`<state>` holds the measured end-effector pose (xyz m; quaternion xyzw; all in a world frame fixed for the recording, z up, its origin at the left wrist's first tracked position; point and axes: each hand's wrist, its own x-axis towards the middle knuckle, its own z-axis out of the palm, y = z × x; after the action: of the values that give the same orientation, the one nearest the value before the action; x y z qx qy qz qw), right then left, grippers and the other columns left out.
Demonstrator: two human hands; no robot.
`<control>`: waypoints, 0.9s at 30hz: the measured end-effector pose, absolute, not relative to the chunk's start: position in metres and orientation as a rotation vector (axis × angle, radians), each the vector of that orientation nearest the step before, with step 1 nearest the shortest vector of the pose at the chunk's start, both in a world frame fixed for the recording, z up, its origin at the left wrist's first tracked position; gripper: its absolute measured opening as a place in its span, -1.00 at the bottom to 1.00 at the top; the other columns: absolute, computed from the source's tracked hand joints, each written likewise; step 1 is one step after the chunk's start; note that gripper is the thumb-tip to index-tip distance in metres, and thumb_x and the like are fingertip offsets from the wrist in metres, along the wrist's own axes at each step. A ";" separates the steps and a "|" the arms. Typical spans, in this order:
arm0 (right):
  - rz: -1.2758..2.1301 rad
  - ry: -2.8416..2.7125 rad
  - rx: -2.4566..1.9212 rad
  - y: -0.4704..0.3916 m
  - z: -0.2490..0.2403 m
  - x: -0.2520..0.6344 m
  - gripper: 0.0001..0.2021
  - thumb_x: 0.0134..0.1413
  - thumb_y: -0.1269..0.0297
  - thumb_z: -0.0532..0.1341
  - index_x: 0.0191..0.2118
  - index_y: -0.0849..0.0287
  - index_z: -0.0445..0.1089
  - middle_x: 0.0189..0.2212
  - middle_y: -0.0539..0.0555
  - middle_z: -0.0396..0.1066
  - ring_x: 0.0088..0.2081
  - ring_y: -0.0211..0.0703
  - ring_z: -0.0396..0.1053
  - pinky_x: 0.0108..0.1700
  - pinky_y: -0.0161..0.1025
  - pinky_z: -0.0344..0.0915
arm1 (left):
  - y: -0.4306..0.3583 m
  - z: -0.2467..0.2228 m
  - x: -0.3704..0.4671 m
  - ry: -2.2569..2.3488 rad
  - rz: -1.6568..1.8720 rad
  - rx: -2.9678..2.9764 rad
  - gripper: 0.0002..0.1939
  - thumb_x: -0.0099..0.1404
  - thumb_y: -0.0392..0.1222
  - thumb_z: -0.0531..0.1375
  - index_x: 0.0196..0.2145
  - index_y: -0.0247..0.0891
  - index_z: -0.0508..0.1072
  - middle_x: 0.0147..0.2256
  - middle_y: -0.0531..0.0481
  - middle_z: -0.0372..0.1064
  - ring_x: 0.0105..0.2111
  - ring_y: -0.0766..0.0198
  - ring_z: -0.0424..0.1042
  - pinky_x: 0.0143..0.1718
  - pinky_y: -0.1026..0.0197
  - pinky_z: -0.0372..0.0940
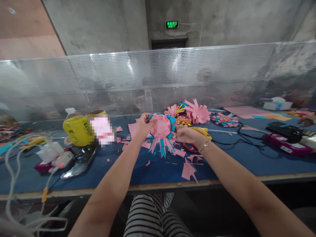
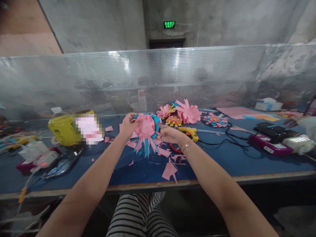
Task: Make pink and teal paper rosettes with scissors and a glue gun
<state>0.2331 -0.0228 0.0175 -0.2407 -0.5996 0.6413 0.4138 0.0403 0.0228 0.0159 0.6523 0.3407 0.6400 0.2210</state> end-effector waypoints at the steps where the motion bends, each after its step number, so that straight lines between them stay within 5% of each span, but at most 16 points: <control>1: 1.676 -1.462 -0.573 -0.022 0.017 0.234 -0.80 -0.50 0.62 -0.02 -0.63 0.17 0.11 -0.67 -0.12 0.15 -0.56 -0.39 0.16 -0.26 -0.27 0.25 | 0.022 0.016 0.041 0.935 1.771 1.819 -0.75 -0.07 -0.28 0.19 -0.37 -0.27 0.25 -0.37 0.05 0.26 -0.36 0.37 0.28 -0.26 0.26 0.20; 27: 1.792 -1.378 -0.542 -0.016 0.021 0.248 -0.79 -0.37 0.64 0.03 -0.54 0.20 0.15 -0.64 -0.12 0.19 -0.55 -0.42 0.24 -0.23 -0.23 0.30 | 0.018 0.021 0.044 0.798 1.735 1.811 -0.71 -0.11 -0.23 0.24 -0.40 -0.26 0.23 -0.42 0.09 0.20 -0.44 0.42 0.24 -0.36 0.31 0.20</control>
<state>0.2475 -0.0160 0.0205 -0.2138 -0.5439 0.7076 0.3972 0.0436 0.0177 0.0208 0.6659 0.2933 0.6380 0.2519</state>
